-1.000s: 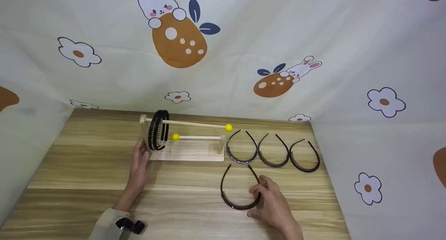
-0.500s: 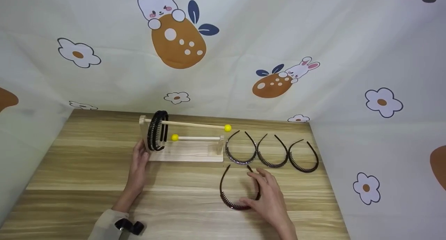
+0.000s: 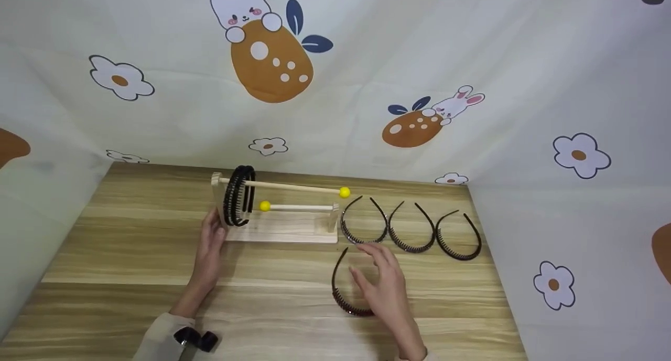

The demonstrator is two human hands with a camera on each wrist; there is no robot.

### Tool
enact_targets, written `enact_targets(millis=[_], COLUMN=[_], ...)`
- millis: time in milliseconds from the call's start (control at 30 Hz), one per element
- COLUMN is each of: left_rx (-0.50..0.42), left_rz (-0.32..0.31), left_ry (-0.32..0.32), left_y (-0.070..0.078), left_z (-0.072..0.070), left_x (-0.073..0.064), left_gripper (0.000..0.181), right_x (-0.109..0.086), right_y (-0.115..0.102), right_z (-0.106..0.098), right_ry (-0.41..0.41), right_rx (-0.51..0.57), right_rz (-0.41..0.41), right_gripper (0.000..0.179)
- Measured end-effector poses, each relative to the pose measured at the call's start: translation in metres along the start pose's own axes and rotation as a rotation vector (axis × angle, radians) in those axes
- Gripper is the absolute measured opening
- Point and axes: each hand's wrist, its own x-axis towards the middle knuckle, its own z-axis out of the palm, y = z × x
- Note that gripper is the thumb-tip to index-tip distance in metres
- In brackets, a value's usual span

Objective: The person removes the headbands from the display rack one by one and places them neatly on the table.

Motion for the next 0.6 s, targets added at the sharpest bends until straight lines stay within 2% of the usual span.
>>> enact_targets(millis=[233,467,600], left_rx=[0.007,-0.022,-0.002], left_rz=[0.006,-0.044,-0.049], left_ry=[0.002,-0.012,-0.014], left_y=[0.000,0.001,0.003], left_z=[0.000,0.000,0.000], left_x=[-0.001,-0.002,-0.001], left_gripper=[0.056,0.057,0.057], right_x=[0.013,0.024,0.027], right_y=[-0.018,-0.026,-0.031], right_z=[0.013,0.023,0.028], right_ry=[0.051,0.095,0.119], right_rx=[0.124,0.155,0.175], right_rz=[-0.002,-0.080,-0.089], right_gripper=[0.041,0.036,0.034])
